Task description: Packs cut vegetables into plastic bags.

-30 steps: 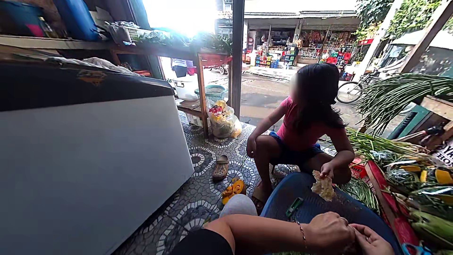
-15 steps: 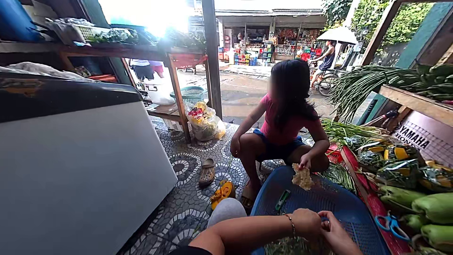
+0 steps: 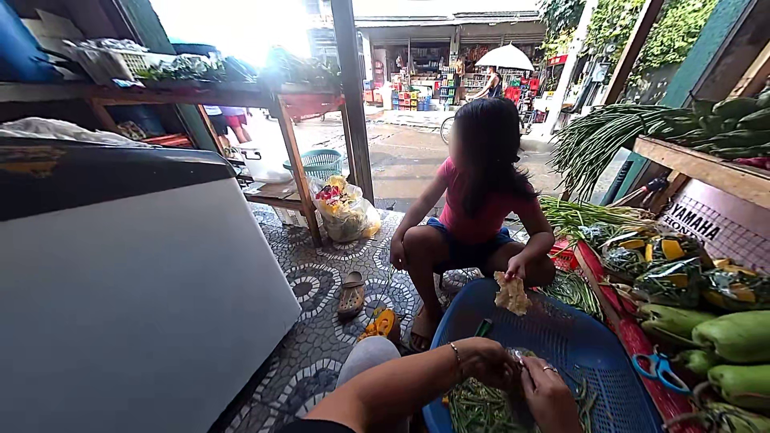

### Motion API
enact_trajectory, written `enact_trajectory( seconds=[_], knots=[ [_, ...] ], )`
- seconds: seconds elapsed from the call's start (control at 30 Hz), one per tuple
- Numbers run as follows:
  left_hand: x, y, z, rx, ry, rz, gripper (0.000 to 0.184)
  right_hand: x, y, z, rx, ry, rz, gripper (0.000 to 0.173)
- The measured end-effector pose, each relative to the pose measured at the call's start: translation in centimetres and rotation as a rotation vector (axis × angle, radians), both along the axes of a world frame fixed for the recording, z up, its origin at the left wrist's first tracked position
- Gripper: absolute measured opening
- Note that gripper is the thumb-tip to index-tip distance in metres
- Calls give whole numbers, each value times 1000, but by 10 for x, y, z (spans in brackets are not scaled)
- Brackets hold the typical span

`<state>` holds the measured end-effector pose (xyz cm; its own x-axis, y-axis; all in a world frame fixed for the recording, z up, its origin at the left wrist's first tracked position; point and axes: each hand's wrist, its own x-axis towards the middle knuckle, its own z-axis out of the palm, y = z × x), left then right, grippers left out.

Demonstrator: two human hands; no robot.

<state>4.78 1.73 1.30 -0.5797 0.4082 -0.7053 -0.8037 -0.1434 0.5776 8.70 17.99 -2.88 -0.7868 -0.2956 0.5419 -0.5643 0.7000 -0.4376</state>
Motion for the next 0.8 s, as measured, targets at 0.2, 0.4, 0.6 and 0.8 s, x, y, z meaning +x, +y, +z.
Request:
enact_trajectory(
  seconds=[0.2,0.4,0.6,0.8],
  knots=[
    [3,10,8,-166,243,-75,18,-1,6,30,65,-18,-78,12],
    [2,11,14,-148,255,-61,19,-7,16,41,193,-37,74,22],
    [-5,-9,24,-782,1080,-384,30,-8,27,49,354,36,-9,7],
    [-11,-17,41,-1044,1159,-639,34,-16,37,45,359,36,23,11]
  ],
)
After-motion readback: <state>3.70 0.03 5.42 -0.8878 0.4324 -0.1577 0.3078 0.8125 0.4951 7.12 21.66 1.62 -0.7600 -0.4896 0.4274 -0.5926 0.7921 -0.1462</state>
